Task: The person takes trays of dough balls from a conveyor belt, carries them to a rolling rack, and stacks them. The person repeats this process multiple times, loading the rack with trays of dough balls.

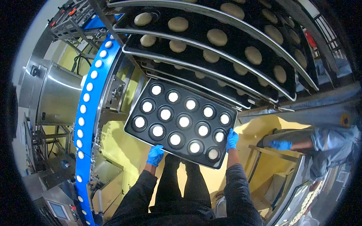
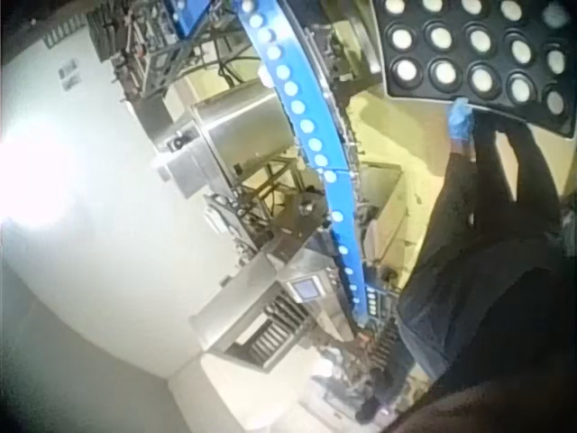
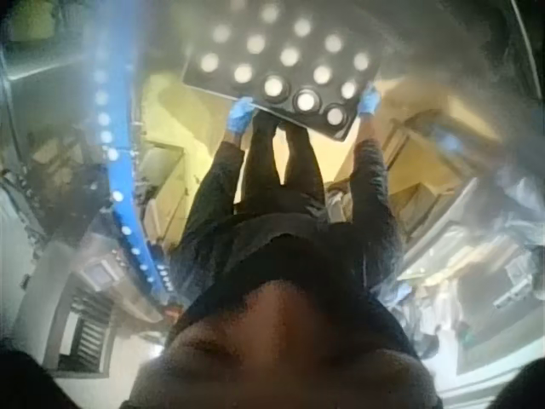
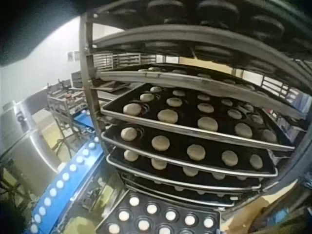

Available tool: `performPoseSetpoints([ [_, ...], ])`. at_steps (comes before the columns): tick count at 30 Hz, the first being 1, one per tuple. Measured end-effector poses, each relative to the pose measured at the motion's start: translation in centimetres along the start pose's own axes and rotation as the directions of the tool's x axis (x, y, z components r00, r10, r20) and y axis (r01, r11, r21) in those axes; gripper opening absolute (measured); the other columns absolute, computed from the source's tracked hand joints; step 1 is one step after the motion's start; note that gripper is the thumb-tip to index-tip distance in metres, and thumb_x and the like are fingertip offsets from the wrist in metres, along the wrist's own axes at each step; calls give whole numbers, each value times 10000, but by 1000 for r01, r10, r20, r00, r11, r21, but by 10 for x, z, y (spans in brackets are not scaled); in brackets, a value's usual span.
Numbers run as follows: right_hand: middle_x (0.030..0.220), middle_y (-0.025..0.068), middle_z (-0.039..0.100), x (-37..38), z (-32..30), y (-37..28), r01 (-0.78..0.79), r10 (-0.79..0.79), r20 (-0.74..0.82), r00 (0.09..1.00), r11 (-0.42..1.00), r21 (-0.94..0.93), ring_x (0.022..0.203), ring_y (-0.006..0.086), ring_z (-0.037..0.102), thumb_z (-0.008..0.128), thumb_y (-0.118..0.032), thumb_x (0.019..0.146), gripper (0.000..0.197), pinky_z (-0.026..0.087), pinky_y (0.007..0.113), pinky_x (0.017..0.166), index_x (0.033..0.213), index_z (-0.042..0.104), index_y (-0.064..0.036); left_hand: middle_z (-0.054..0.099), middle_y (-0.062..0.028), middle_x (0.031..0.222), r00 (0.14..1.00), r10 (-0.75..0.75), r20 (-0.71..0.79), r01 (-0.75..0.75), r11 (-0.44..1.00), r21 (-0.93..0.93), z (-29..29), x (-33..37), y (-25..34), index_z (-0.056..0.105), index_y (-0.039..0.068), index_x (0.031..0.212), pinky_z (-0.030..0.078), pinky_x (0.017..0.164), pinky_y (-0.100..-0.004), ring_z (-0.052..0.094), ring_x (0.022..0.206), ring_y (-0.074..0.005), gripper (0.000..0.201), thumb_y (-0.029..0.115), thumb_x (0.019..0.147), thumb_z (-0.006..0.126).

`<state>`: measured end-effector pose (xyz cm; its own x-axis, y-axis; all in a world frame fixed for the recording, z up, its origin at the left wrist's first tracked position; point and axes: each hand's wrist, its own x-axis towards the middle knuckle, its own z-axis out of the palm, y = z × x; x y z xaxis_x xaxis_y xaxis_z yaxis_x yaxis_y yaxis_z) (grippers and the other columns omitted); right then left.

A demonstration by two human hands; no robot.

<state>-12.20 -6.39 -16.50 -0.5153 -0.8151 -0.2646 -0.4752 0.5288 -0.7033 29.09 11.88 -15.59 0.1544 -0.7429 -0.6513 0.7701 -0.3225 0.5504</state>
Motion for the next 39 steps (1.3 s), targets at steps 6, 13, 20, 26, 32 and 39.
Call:
performPoseSetpoints([
  [6, 893, 217, 642, 79, 38, -23, 198, -202, -63, 977, 978, -66, 789, 272, 579, 518, -294, 901, 382, 453, 377, 747, 934, 609, 75, 469, 29, 637, 982, -177, -72, 150, 948, -281, 18, 101, -18, 549, 122, 701, 423, 563, -232, 489, 611, -86, 160, -19, 775, 565],
  [13, 1017, 194, 625, -58, 52, -154, 595, -613, -162, 773, 790, -149, 925, 323, 599, 503, -152, 909, 291, 452, 368, 845, 1108, 556, 53, 590, 18, 769, 989, -128, 71, 145, 905, -399, 64, 142, 10, 601, 109, 805, 455, 710, -258, 556, 735, -105, 189, -71, 754, 578],
  [20, 1126, 194, 571, -172, 177, -77, -438, -89, 607, 790, 610, 661, 910, 272, 610, 443, -389, 936, 484, 494, 375, 786, 1241, 462, -15, 527, 44, 748, 944, -59, 323, 158, 943, -291, 76, 194, 23, 571, 119, 856, 424, 685, -261, 494, 684, -55, 167, -45, 824, 564],
  [26, 1284, 49, 512, -100, 287, -44, -117, -289, 109, 951, -12, 993, 1160, 231, 488, 639, -337, 816, 528, 380, 430, 987, 1267, 479, -114, 572, -40, 1067, 816, 13, 578, -100, 988, 118, 42, 232, 37, 548, 47, 1120, 448, 820, -269, 537, 940, -107, 256, 64, 866, 576],
  [32, 1241, 52, 551, -82, 294, -21, 80, -481, -114, 869, -92, 993, 1171, 230, 485, 632, -350, 825, 515, 363, 436, 1025, 1251, 497, -94, 539, -95, 1186, 754, 175, 633, -577, 635, 513, -30, 331, 77, 493, 6, 1220, 434, 887, -333, 523, 1033, -180, 373, 143, 880, 555],
  [39, 1321, 81, 476, -71, 298, -29, 195, -417, -223, 881, -108, 975, 1199, 243, 460, 592, -429, 845, 587, 371, 444, 1029, 1307, 439, -100, 562, -106, 1145, 262, 918, 298, -892, 112, 438, -64, 516, 126, 534, 22, 1170, 438, 888, -314, 544, 1008, -196, 323, 150, 874, 509],
])
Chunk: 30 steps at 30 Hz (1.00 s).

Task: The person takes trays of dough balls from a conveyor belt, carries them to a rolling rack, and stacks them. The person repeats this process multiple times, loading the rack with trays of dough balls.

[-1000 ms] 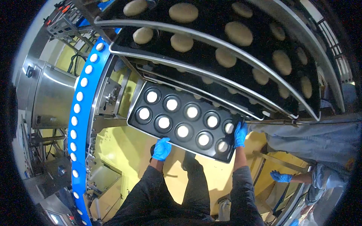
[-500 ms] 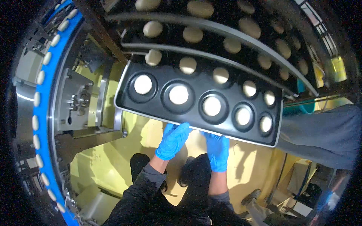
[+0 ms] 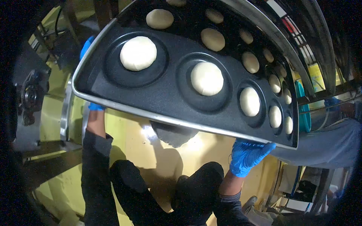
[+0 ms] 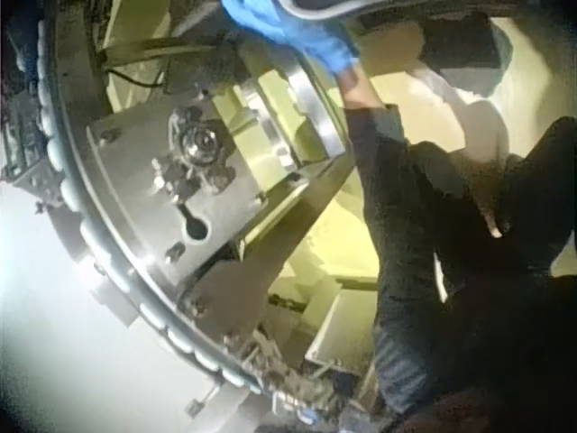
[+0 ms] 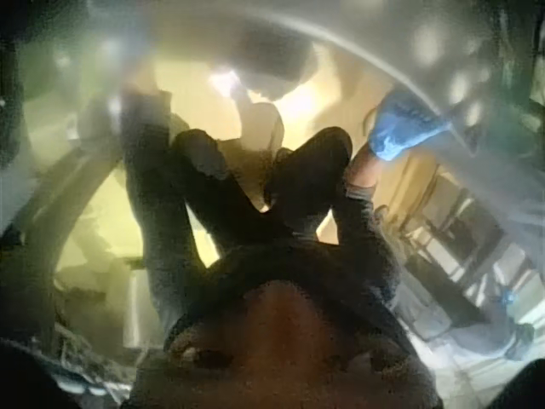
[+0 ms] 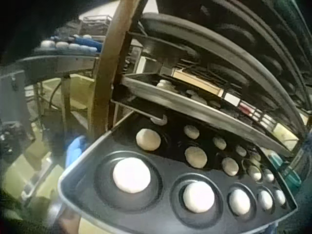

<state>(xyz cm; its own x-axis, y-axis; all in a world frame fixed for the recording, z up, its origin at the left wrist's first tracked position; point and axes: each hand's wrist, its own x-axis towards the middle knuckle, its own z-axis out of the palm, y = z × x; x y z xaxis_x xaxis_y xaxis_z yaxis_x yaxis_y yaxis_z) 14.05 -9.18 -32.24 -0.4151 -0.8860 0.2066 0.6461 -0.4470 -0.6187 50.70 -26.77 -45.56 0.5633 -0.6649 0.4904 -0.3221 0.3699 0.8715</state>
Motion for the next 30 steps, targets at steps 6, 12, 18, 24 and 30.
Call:
performPoseSetpoints([
  [6, 1373, 136, 409, 34, 31, 22, 31, -35, 59, 998, 997, 69, 1227, 273, 430, 525, -366, 897, 547, 348, 463, 1040, 1345, 382, -86, 590, -118, 1098, 987, 157, 21, -159, 983, 92, 38, 24, -21, 566, 0, 1122, 451, 865, -317, 565, 961, -207, 309, 125, 841, 538],
  [12, 1187, 67, 571, 71, 28, 26, 77, -92, -88, 992, 983, -166, 1100, 207, 497, 515, -426, 898, 441, 294, 404, 1052, 1160, 534, -71, 617, -130, 1050, 966, 257, 30, -258, 964, 60, 45, 36, -23, 599, -23, 1074, 464, 841, -320, 586, 914, -218, 296, 100, 807, 566],
  [18, 974, 22, 610, 90, 26, 30, -91, 95, -67, 993, 994, 54, 960, 189, 556, 582, -277, 889, 160, 412, 427, 967, 968, 586, -138, 555, -144, 1203, 991, -54, 124, 85, 962, -259, 36, 41, -23, 520, -70, 1195, 418, 958, -373, 546, 1041, -231, 363, 110, 880, 516],
  [24, 976, 23, 597, 97, 32, 30, 20, -22, 36, 999, 998, 60, 905, 165, 571, 589, -280, 888, 191, 487, 434, 830, 1004, 573, -129, 553, -154, 1202, 934, 284, 216, -330, 454, 828, 39, 59, -102, 449, -46, 1260, 435, 900, -306, 543, 1044, -180, 366, 110, 936, 384],
  [30, 887, 25, 535, 104, 47, 12, -161, 143, -100, 985, 968, -192, 827, 147, 533, 621, -352, 857, 372, 485, 385, 807, 1062, 517, -60, 575, -139, 1138, 855, 476, 204, -506, 683, 527, 72, 37, -27, 485, -2, 1194, 436, 812, -321, 548, 957, -192, 352, 202, 918, 410],
])
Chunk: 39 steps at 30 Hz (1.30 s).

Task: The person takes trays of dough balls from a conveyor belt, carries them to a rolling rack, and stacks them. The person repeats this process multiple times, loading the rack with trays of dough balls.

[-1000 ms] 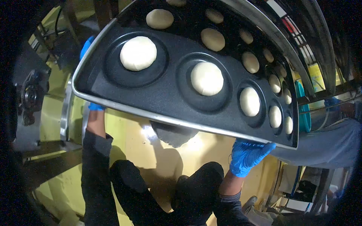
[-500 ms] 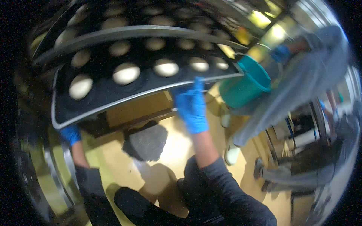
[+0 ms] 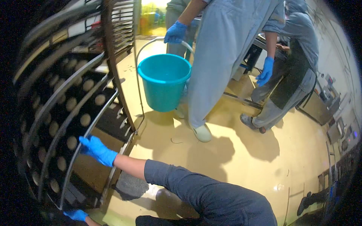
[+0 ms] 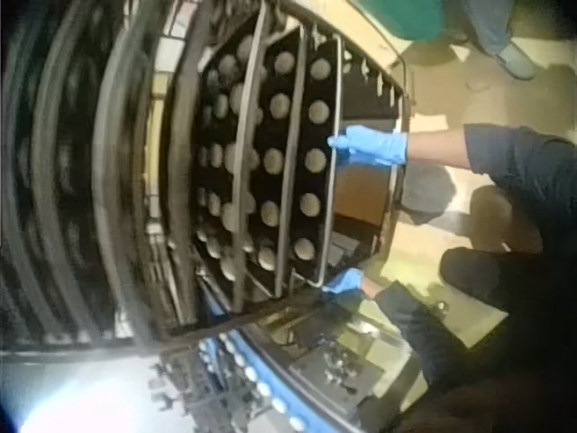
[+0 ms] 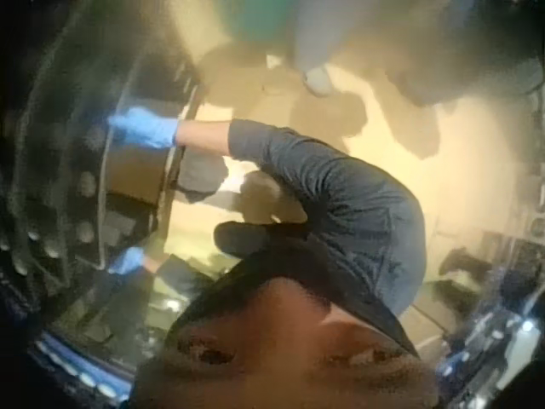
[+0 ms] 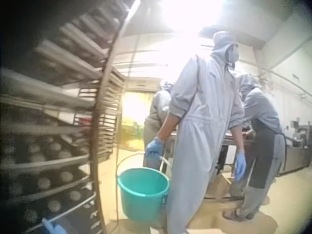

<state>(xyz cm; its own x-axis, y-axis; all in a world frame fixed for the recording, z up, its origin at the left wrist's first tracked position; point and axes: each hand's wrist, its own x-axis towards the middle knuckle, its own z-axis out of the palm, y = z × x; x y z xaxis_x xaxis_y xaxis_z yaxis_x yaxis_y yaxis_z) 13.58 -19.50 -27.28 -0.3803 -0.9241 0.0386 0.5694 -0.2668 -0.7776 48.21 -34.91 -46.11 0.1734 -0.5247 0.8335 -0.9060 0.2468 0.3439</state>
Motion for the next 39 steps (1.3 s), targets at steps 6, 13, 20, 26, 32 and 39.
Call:
performPoseSetpoints([
  [6, 1206, 180, 519, -76, -25, -74, -47, 151, 170, 974, 866, -498, 1100, 253, 506, 601, -410, 844, 780, 410, 362, 936, 1386, 255, 32, 596, -125, 1073, 690, -86, 719, 437, 841, -318, -80, -34, 135, 521, 41, 1128, 436, 723, -337, 553, 870, -204, 351, 294, 900, 436],
  [13, 1223, 215, 533, -303, -90, -194, -630, 291, -560, 776, 296, -718, 1122, 335, 525, 560, -384, 828, 614, 401, 391, 967, 1313, 421, -34, 621, -107, 998, -701, -244, 670, 658, 141, 739, -282, -64, 236, 563, 93, 1052, 437, 620, -355, 559, 768, -218, 367, 401, 879, 467],
  [20, 731, 140, 608, -575, -105, -304, -853, 413, -910, -27, 466, 237, 578, 198, 578, 604, -250, 809, 268, 475, 359, 494, 886, 637, 5, 638, -93, 936, -537, 460, 707, 778, 593, 205, -421, 109, 536, 610, 37, 977, 471, 668, -335, 598, 855, -182, 359, 323, 934, 398],
  [26, 625, 138, 574, -667, -115, -283, -774, 296, -931, -212, 531, 345, 506, 226, 556, 582, -186, 821, 205, 456, 383, 440, 736, 591, 0, 612, -122, 1045, -3, 957, -291, 1000, 5, 6, -501, 384, 778, 587, -26, 1066, 402, 902, -355, 557, 1009, -268, 335, 243, 917, 455],
  [32, 833, 84, 605, -392, -33, -342, -384, 287, -925, 249, 906, 178, 709, 157, 576, 567, -320, 857, 266, 458, 279, 592, 924, 575, -63, 605, -180, 908, 585, 449, -676, 764, -25, 645, -541, 441, 828, 588, -18, 902, 456, 692, -474, 580, 794, -347, 281, 241, 922, 482],
  [39, 971, 70, 622, -315, 21, -387, -496, 0, -843, 538, 809, -317, 853, 156, 588, 550, -316, 880, 417, 474, 304, 798, 1200, 549, -48, 609, -133, 862, 653, 350, -672, 607, 288, 740, -561, 427, 861, 586, 6, 814, 434, 762, -455, 603, 842, -341, 269, 251, 910, 532],
])
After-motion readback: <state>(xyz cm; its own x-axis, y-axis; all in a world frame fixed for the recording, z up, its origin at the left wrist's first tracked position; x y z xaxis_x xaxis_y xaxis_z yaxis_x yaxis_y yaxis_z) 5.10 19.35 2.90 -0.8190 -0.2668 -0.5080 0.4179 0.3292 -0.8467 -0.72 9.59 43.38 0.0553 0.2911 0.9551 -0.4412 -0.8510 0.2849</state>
